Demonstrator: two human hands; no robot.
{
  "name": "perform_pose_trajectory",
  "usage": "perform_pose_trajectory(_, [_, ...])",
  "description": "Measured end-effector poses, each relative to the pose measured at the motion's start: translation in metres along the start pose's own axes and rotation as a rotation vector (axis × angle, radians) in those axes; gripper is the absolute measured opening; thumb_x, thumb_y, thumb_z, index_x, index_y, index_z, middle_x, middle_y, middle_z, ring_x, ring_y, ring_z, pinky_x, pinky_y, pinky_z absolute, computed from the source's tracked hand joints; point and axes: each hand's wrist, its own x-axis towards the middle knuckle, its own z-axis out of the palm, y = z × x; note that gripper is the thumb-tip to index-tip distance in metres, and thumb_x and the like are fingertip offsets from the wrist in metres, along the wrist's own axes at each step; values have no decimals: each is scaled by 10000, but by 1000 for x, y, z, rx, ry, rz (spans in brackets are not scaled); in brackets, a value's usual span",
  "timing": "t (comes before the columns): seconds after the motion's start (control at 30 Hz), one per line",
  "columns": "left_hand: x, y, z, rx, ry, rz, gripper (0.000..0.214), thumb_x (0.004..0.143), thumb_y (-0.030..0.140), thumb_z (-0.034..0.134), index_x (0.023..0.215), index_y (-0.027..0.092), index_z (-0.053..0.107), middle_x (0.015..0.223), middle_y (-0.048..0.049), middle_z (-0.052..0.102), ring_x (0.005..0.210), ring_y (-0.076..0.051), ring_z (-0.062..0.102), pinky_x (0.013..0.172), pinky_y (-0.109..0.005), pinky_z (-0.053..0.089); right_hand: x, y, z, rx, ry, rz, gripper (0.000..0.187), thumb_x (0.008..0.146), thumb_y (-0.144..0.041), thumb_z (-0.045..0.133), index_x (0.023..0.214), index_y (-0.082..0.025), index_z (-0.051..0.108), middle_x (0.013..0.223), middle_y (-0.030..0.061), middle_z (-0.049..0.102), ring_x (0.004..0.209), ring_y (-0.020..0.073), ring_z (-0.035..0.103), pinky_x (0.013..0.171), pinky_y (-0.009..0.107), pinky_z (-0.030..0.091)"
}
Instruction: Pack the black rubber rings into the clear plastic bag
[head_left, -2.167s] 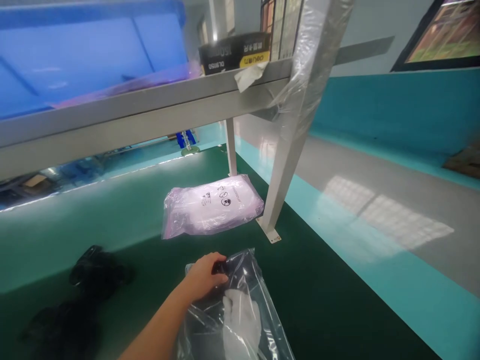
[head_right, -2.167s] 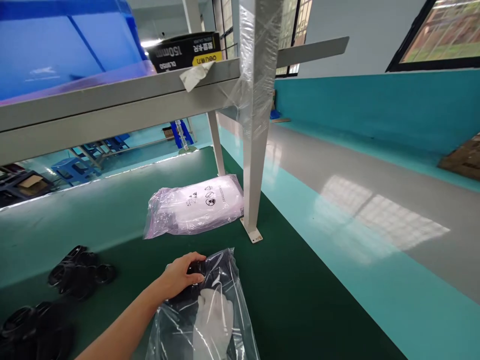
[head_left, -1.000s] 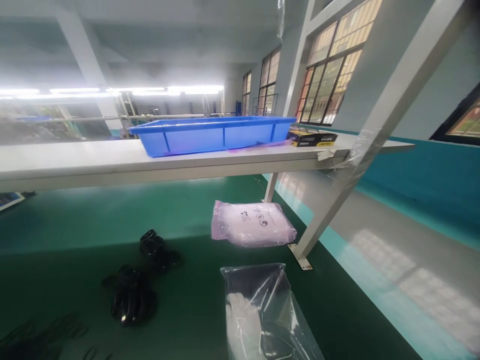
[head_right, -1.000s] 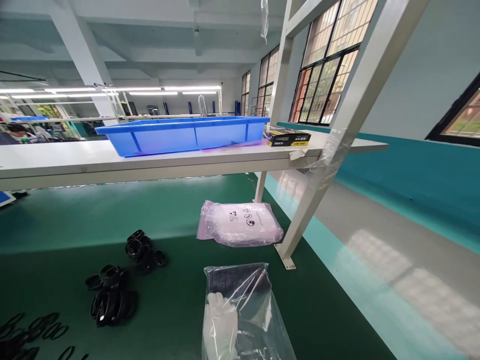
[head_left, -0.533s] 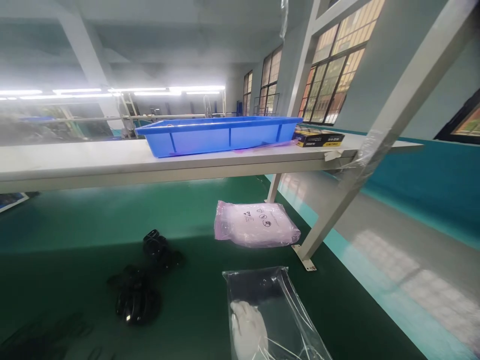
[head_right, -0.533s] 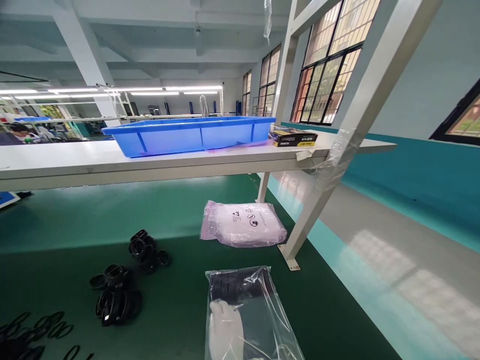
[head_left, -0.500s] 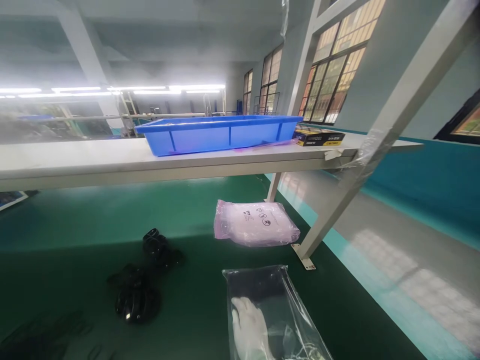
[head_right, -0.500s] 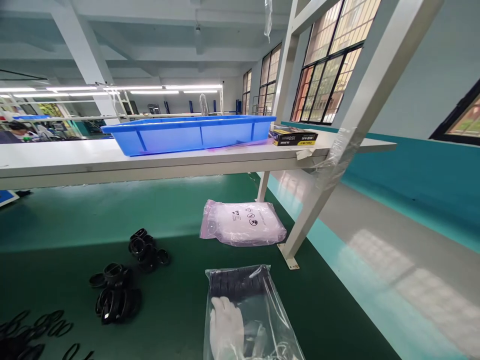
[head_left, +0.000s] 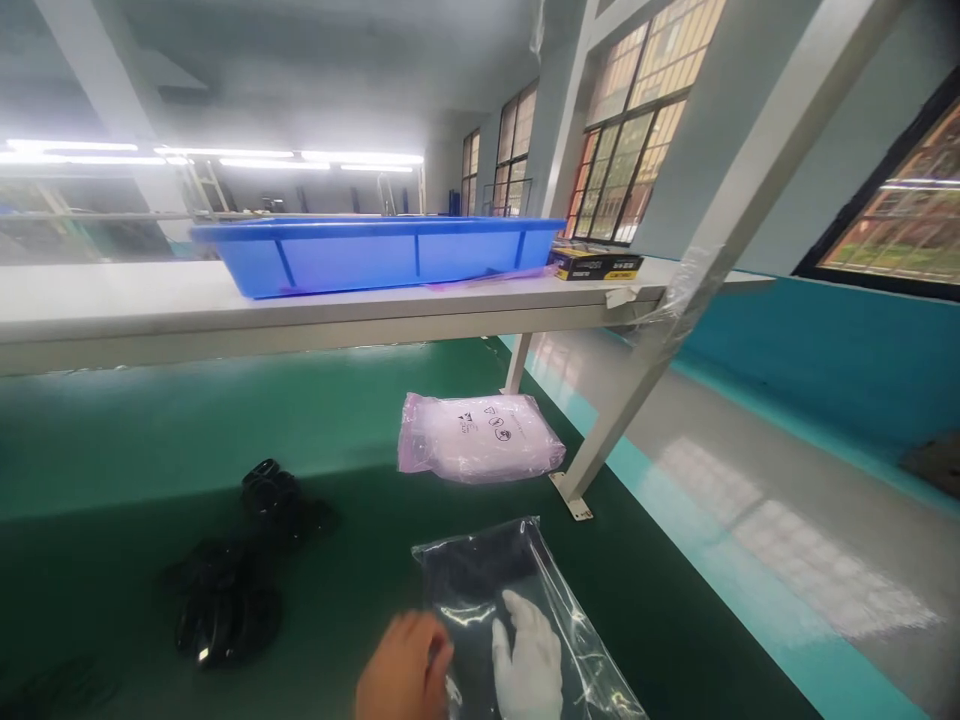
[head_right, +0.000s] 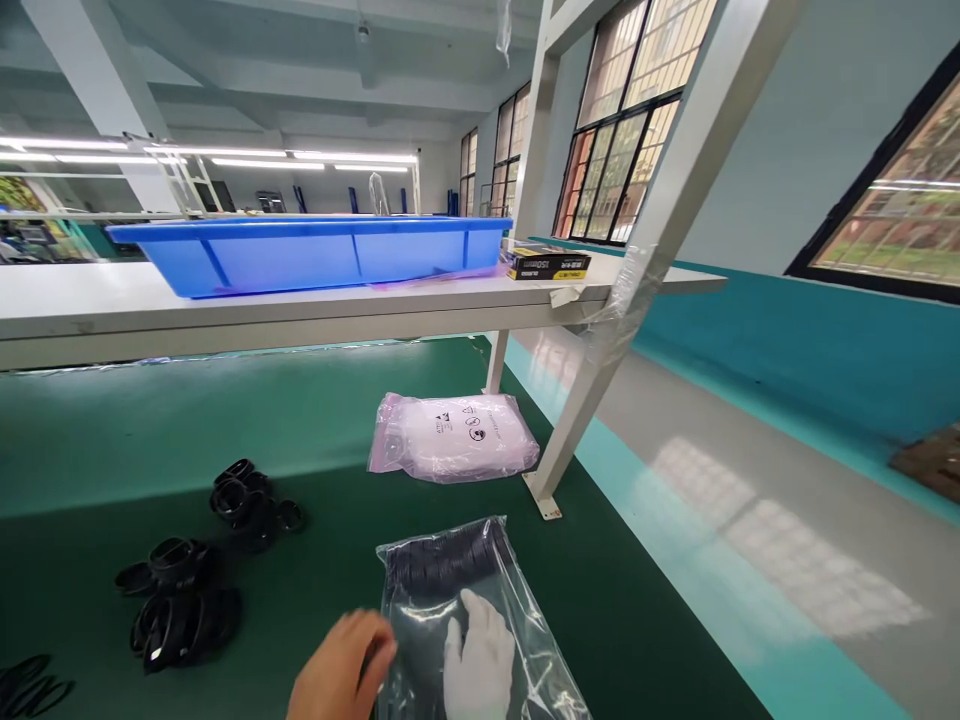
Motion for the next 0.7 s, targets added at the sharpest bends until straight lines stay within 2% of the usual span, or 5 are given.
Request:
perform_pose_trajectory(0.1, [72,33,-10,226,126,180,220,895,270,411,983,225,608,1088,-44,603,1107,-220,482,977,-377,344,10,2,1,15,-28,18,246,895,-261,442,1022,-187,639,975,69,677,885,215,608,803,353,413])
perform_pose_trajectory(0.27, [150,51,-7,302,-115,253,462,716,341,642,1166,258,578,1127,-31,616,1051,-230,540,916,-316,389,21,-2,-1,38,-74,22,208,901,-280,461,927,-262,666,869,23,673,813,198,584,730,330,366])
perform_pose_trajectory(0.37, [164,43,-4,329,-190,232,455,685,327,657,1129,242,606,1075,-35,628,990,-218,570,883,-294,404,16,-6,1,47,-82,27,190,900,-236,466,912,-256,654,842,12,650,804,172,564,750,326,384])
perform_pose_trajectory(0.57, [164,37,7,348,-140,143,410,709,356,633,1091,212,593,1084,-56,600,989,-216,555,843,-293,409,7,-14,7,12,-53,50,284,896,-376,510,1106,-191,557,1142,70,565,946,176,570,821,384,491])
perform_pose_trajectory(0.7, [163,37,10,331,-121,122,411,720,374,626,1094,208,588,1056,-46,601,960,-197,559,835,-277,412,12,-12,4,-14,-32,54,301,895,-359,518,1147,-195,540,1180,76,550,981,190,568,832,397,497])
